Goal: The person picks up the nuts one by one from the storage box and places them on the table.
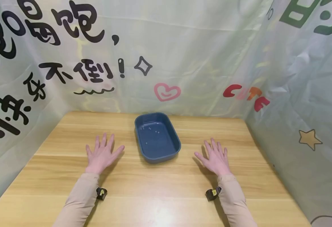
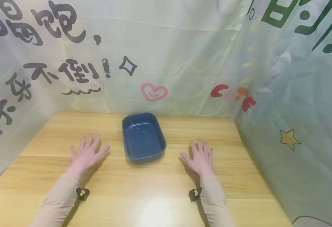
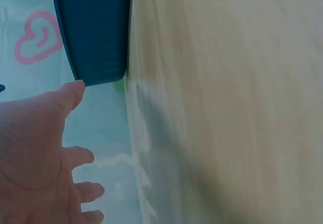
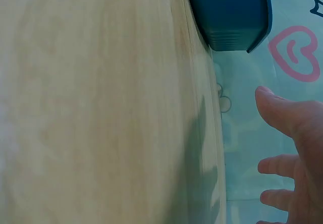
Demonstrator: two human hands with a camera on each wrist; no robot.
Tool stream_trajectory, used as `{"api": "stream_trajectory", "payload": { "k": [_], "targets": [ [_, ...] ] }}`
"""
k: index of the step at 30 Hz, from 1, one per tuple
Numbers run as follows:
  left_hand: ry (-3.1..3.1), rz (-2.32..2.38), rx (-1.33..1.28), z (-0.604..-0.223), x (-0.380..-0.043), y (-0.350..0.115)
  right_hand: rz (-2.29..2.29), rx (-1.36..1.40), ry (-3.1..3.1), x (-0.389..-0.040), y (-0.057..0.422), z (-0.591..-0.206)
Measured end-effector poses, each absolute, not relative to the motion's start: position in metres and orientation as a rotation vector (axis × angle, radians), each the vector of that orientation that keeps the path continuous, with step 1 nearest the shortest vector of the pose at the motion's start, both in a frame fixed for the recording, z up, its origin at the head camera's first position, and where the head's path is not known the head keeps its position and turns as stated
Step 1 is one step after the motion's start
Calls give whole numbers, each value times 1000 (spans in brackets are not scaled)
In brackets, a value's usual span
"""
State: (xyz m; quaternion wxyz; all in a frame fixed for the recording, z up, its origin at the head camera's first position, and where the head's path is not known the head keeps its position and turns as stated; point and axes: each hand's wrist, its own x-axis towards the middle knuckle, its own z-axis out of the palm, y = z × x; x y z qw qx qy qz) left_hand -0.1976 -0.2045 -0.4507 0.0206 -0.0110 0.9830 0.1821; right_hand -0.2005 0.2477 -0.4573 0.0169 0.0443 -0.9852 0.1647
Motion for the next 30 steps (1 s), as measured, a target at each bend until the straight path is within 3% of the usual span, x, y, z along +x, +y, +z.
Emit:
{"api": "stream_trajectory", "payload": {
  "k": [12,30],
  "targets": [
    [2803,873,128,-420,-213,-163,536,145,-3062,-202,246,-452],
    [2611,1159,94,-404,-238,-124,562,172,-3078,-200,239,-450]
  ]
}}
